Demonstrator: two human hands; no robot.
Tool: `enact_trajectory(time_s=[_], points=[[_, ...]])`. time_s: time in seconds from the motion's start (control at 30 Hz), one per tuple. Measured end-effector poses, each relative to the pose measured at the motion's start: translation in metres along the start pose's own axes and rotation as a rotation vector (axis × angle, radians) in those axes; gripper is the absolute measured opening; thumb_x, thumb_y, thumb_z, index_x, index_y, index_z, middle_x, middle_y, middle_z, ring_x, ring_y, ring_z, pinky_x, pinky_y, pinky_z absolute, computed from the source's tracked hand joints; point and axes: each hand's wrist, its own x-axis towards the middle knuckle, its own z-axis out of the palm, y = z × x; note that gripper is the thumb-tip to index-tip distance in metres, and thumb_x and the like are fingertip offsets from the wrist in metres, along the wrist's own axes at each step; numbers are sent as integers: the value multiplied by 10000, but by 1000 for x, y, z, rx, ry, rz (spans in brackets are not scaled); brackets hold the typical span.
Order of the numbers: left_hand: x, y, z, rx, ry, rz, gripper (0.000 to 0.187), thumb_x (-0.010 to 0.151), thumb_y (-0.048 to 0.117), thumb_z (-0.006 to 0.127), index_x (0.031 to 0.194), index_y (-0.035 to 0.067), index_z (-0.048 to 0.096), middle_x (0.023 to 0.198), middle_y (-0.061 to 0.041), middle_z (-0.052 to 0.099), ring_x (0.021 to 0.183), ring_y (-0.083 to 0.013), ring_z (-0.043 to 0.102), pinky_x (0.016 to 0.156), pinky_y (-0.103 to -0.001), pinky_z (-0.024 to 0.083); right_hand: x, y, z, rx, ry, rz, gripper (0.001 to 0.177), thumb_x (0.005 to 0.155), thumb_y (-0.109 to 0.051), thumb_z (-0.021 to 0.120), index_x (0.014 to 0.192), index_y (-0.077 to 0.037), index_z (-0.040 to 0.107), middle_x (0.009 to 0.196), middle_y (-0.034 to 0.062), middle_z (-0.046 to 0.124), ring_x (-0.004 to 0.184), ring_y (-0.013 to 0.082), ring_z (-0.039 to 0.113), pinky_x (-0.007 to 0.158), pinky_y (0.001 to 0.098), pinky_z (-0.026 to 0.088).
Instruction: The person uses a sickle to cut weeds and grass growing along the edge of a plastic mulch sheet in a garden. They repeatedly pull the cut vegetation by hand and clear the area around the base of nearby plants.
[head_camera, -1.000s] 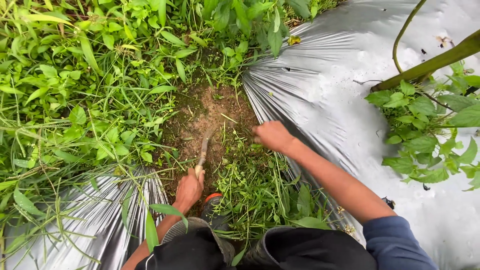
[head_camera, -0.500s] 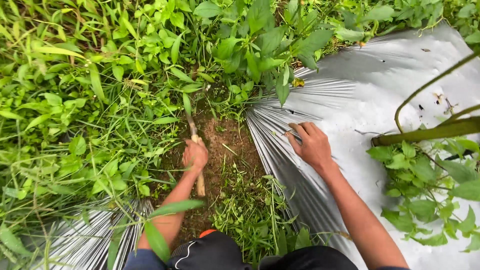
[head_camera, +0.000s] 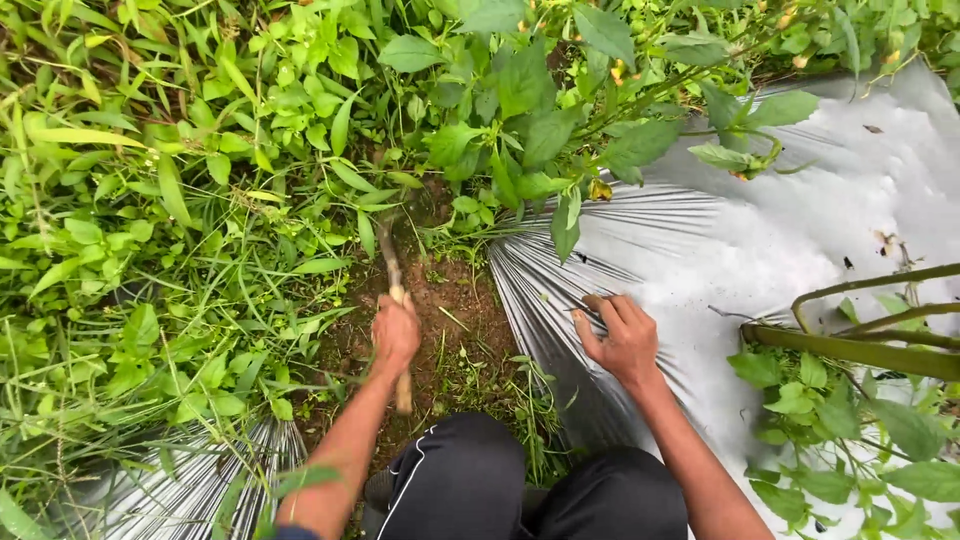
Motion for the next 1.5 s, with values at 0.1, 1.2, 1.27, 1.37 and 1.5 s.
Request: enact_trajectory(time_s=[0.1, 1.2, 1.27, 1.37, 1.5], points=[[14, 9, 18, -16, 18, 53, 361, 1110, 269, 313, 1129, -52, 475, 735, -222, 637, 682, -370, 697, 592, -487, 550, 2, -2, -4, 29, -22, -17, 116, 894, -247, 758, 940, -140, 747, 731, 23, 580, 674, 221, 644, 656, 293, 553], [-67, -86, 21, 123, -82, -114, 398, 1116, 401, 295, 1172, 54, 482, 749, -203, 694, 692, -359, 742, 604, -462, 613, -1, 1, -1, 16, -74, -82, 192, 898, -332, 720, 839, -152, 693, 665, 43, 534, 629, 258, 626, 650, 340, 546], [-63, -136, 48, 382, -51, -96, 475, 1068, 550, 295, 1105, 100, 443, 772, -209, 717, 764, -409, 766, 667, -539, 609, 0, 0, -1, 24, -77, -98, 203, 899, -323, 720, 826, -136, 688, 661, 53, 537, 629, 265, 627, 647, 347, 545], [-29, -92, 14, 189, 67, -121, 358, 1118, 410, 330, 1178, 74, 437, 735, -206, 698, 665, -370, 743, 581, -472, 624, 3, -2, -4, 22, -82, -102, 201, 902, -318, 721, 831, -132, 691, 662, 59, 537, 629, 273, 628, 656, 349, 548], [-13, 7, -53, -41, 224, -134, 417, 1143, 284, 321, 1276, -101, 412, 796, -289, 672, 707, -401, 704, 634, -488, 598, -5, 1, -1, 26, -104, -113, 197, 893, -309, 729, 830, -126, 691, 663, 63, 541, 625, 276, 624, 653, 358, 546]])
